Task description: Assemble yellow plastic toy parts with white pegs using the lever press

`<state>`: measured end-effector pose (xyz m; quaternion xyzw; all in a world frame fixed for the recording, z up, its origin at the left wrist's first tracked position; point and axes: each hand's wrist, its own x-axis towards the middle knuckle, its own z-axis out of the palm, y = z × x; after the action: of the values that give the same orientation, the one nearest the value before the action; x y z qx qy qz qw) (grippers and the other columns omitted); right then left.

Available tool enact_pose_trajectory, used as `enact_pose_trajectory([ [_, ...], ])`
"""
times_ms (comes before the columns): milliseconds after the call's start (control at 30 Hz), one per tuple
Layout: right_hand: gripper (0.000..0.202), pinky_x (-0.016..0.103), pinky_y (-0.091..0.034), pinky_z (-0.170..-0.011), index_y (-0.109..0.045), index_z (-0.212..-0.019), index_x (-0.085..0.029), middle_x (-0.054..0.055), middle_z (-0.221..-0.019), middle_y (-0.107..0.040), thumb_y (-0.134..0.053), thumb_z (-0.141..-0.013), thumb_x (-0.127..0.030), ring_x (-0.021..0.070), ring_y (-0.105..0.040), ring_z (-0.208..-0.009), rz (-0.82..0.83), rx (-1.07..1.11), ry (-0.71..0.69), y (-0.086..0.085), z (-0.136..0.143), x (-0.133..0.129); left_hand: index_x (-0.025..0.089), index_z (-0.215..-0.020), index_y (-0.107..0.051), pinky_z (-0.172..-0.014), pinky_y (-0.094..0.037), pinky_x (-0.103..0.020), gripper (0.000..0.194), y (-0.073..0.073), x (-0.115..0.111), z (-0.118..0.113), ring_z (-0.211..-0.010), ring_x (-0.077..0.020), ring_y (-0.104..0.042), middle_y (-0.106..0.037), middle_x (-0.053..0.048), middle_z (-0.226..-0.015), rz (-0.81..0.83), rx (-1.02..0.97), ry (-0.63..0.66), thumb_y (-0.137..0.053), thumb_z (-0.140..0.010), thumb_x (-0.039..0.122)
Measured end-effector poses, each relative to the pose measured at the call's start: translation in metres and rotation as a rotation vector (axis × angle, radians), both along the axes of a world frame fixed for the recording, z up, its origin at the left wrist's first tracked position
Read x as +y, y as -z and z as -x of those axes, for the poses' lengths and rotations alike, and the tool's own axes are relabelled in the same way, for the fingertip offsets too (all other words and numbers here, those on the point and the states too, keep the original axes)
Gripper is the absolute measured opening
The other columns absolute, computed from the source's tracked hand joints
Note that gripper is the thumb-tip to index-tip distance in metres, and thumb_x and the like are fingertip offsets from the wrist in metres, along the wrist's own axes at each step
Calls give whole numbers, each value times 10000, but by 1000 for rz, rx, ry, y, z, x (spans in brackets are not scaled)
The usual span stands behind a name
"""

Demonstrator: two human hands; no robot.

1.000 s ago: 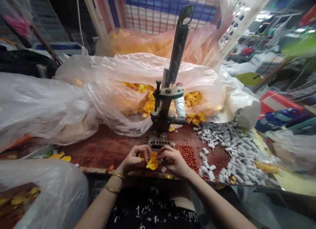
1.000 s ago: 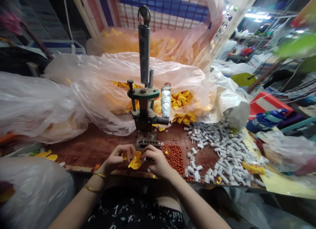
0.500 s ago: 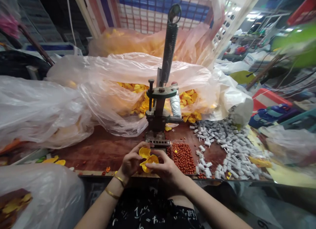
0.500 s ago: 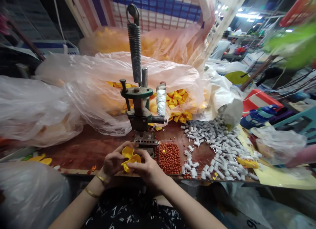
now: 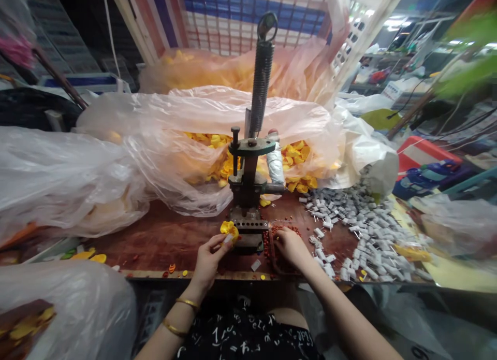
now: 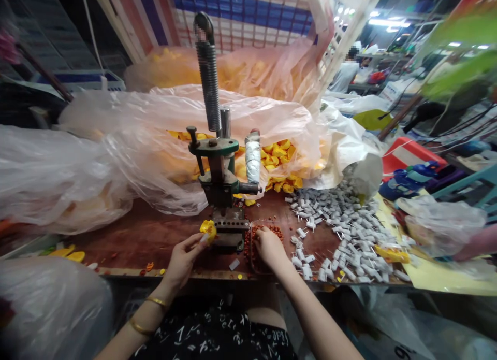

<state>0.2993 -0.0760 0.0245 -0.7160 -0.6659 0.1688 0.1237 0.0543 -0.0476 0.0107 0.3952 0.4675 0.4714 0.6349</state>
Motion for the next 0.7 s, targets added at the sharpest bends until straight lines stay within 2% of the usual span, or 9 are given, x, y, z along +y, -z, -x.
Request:
enact_pose_trajectory([
  [100, 179, 242, -403, -696, -629, -747, -155, 88, -833, -659, -479, -833, -109, 174, -616, -796, 49, -37, -12, 3, -2, 1, 113, -914, -734, -840, -505, -311, 405, -1, 0, -4, -869, -215, -664, -731, -102, -931, 58, -41, -19, -808, -592, 348],
  [233, 155, 239, -391, -669, -638, -735, -151, 101, -801, -688, -521, -751, -51, 191, -640, -782, 88, -56, -8, 2, -3, -1, 121, -888, -744, -889, -490, -337, 385, -3, 1, -4, -890, -224, -663, -743, -85, -874, 79, -33, -75, -808, -592, 359],
  [433, 200, 250, -413, -656, -664, -737, -145, 111, -789, -705, -481, -762, -67, 196, -653, -750, 93, -36, 11, -12, -16, 3, 138, -870, -750, -951, -449, -369, 402, -4, 0, 0, -953, -238, -645, -739, -85, -938, 100, -26, -105, -821, -562, 386],
  [533, 188, 260, -455, -715, -678, -798, -151, 83, -828, -714, -504, -752, -94, 185, -654, -782, -39, 252, -1, -22, -5, 6, 139, -865, -753, -907, -474, -352, 412, -7, -2, -4, -934, -235, -645, -740, -87, -912, 82, -43, -105, -816, -563, 413],
  [633, 135, 278, -498, -725, -683, -802, -164, 54, -814, -716, -563, -741, -169, 180, -657, -769, -160, 680, -44, -25, 29, 5, 136, -870, -753, -818, -507, -330, 412, -11, -5, -11, -870, -226, -653, -739, -92, -894, 68, -77, -91, -805, -580, 424],
  [700, 121, 287, -518, -702, -687, -794, -172, 48, -787, -713, -590, -732, -209, 178, -657, -740, -191, 871, -32, -22, 54, 4, 132, -865, -754, -787, -511, -314, 398, -14, -6, -15, -837, -215, -656, -737, -93, -888, 58, -97, -81, -799, -594, 420],
])
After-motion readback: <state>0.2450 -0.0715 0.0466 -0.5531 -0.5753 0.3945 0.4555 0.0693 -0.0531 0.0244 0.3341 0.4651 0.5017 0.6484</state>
